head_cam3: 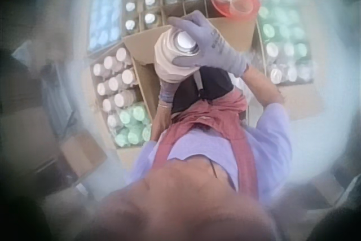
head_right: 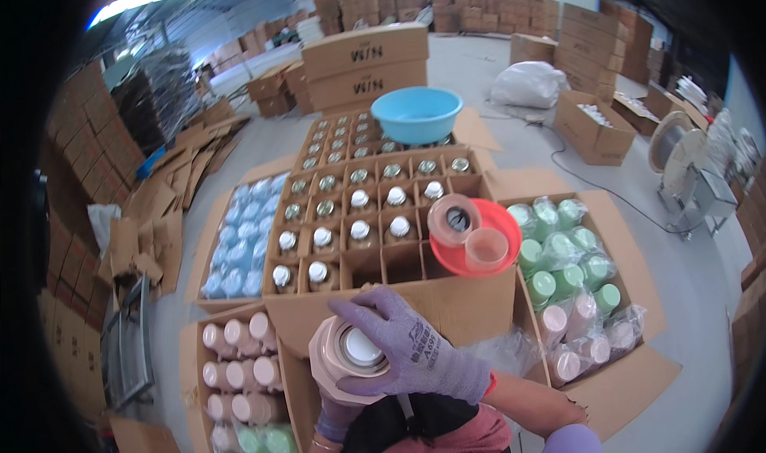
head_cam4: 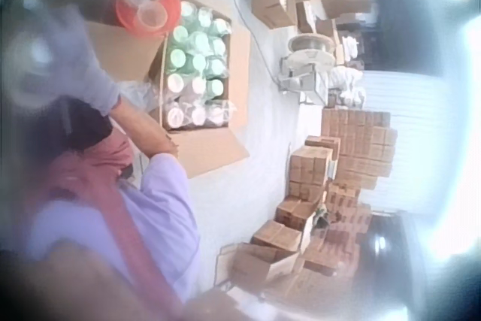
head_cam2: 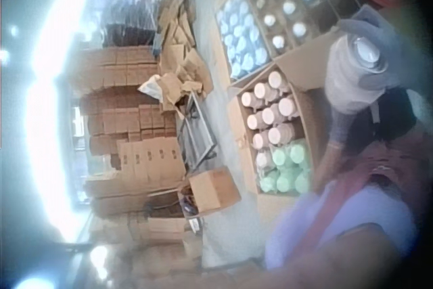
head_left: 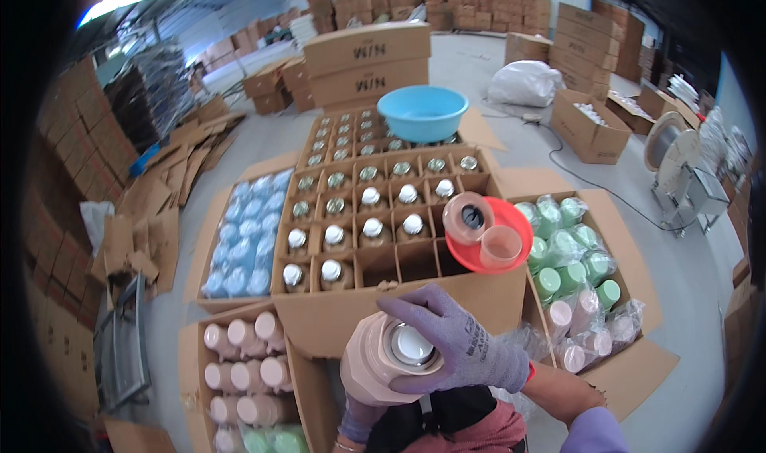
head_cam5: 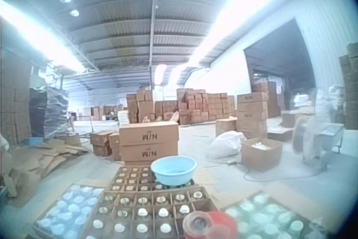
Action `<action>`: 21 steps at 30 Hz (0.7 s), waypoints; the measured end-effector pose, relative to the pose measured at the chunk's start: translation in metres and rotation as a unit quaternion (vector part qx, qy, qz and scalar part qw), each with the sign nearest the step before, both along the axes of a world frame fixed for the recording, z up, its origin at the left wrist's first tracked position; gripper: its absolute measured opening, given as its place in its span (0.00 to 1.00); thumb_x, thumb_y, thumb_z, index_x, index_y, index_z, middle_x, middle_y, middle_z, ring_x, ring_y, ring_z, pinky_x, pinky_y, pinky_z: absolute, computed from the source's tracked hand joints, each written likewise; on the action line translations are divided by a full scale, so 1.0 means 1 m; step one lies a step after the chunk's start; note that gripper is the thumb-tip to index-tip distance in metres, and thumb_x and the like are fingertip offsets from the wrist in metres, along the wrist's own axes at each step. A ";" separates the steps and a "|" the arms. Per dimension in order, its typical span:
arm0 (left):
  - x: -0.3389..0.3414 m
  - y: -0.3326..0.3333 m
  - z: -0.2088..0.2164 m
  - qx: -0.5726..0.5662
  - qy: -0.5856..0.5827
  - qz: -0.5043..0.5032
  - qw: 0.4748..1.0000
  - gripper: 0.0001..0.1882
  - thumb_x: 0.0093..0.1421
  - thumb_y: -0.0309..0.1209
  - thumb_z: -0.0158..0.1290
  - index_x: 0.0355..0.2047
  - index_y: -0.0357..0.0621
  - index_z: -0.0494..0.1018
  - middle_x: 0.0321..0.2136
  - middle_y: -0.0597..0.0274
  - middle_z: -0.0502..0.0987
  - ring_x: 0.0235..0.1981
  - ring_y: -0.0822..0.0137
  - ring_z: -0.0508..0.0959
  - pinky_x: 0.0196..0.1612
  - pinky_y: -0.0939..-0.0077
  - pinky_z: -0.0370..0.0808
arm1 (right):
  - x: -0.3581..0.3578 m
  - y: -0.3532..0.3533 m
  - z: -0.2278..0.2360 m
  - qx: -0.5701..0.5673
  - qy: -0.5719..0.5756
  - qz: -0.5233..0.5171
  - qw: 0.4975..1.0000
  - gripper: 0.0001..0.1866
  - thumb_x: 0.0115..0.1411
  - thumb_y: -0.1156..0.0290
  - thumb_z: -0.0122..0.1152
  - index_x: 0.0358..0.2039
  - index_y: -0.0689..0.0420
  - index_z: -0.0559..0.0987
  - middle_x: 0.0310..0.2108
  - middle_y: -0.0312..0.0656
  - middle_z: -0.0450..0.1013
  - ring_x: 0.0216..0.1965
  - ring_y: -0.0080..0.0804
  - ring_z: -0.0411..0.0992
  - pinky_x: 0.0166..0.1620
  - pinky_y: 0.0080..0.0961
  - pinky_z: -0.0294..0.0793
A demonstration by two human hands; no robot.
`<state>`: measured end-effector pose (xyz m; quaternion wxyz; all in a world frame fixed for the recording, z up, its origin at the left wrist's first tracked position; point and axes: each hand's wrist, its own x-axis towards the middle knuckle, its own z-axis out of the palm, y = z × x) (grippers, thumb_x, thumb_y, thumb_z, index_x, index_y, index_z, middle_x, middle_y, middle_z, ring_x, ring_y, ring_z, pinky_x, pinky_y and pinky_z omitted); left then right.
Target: The person assembles thermos bottles by inserting metal inner bottles into colored outer shells, screwing on lids, and placing the completed units into plastic bags. The person handles green and pink thermos shells, metal inner bottles, and lids, then bags the finished products.
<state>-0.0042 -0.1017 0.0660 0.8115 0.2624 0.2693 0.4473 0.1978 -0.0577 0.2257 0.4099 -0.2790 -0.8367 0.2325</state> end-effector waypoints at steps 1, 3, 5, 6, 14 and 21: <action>-0.005 0.011 -0.002 0.009 0.016 0.019 1.000 0.30 0.58 0.34 0.60 0.58 0.36 0.68 0.51 0.51 0.75 0.53 0.60 0.76 0.57 0.66 0.74 | 0.001 0.005 0.003 0.001 -0.003 -0.037 0.999 0.47 0.47 0.57 0.78 0.64 0.62 0.67 0.48 0.51 0.69 0.49 0.47 0.69 0.54 0.38 0.72; -0.027 0.048 -0.011 0.028 0.070 0.079 0.994 0.29 0.58 0.34 0.60 0.58 0.36 0.68 0.50 0.51 0.75 0.53 0.60 0.77 0.57 0.66 0.74 | 0.001 0.014 0.008 -0.020 -0.021 -0.098 0.995 0.46 0.46 0.53 0.79 0.63 0.58 0.69 0.48 0.47 0.70 0.49 0.44 0.71 0.53 0.35 0.73; -0.065 0.100 -0.021 0.053 0.174 0.179 0.967 0.29 0.58 0.34 0.59 0.58 0.36 0.69 0.50 0.51 0.75 0.52 0.60 0.77 0.57 0.66 0.74 | -0.001 0.020 0.021 -0.028 -0.022 -0.145 0.989 0.45 0.47 0.54 0.79 0.61 0.59 0.70 0.47 0.47 0.71 0.48 0.43 0.72 0.51 0.36 0.74; -0.086 0.127 -0.031 0.061 0.248 0.222 0.941 0.29 0.58 0.34 0.59 0.58 0.36 0.69 0.50 0.51 0.76 0.52 0.60 0.77 0.57 0.66 0.74 | -0.004 0.027 0.021 -0.025 -0.006 -0.159 0.987 0.43 0.47 0.55 0.79 0.61 0.60 0.71 0.46 0.47 0.71 0.47 0.43 0.73 0.51 0.35 0.75; -0.153 0.206 -0.154 0.050 0.630 0.225 0.742 0.27 0.59 0.34 0.58 0.57 0.36 0.69 0.48 0.51 0.76 0.51 0.60 0.78 0.56 0.67 0.75 | -0.055 0.071 0.004 -0.069 0.050 -0.195 0.977 0.37 0.46 0.58 0.77 0.54 0.62 0.76 0.47 0.49 0.75 0.46 0.45 0.77 0.49 0.36 0.78; -0.159 0.207 -0.187 0.044 0.698 0.196 0.687 0.26 0.60 0.34 0.57 0.57 0.36 0.70 0.47 0.51 0.77 0.50 0.60 0.79 0.55 0.67 0.76 | -0.062 0.093 -0.005 -0.099 0.043 -0.144 0.984 0.37 0.42 0.62 0.78 0.52 0.65 0.77 0.45 0.48 0.76 0.46 0.40 0.77 0.50 0.33 0.77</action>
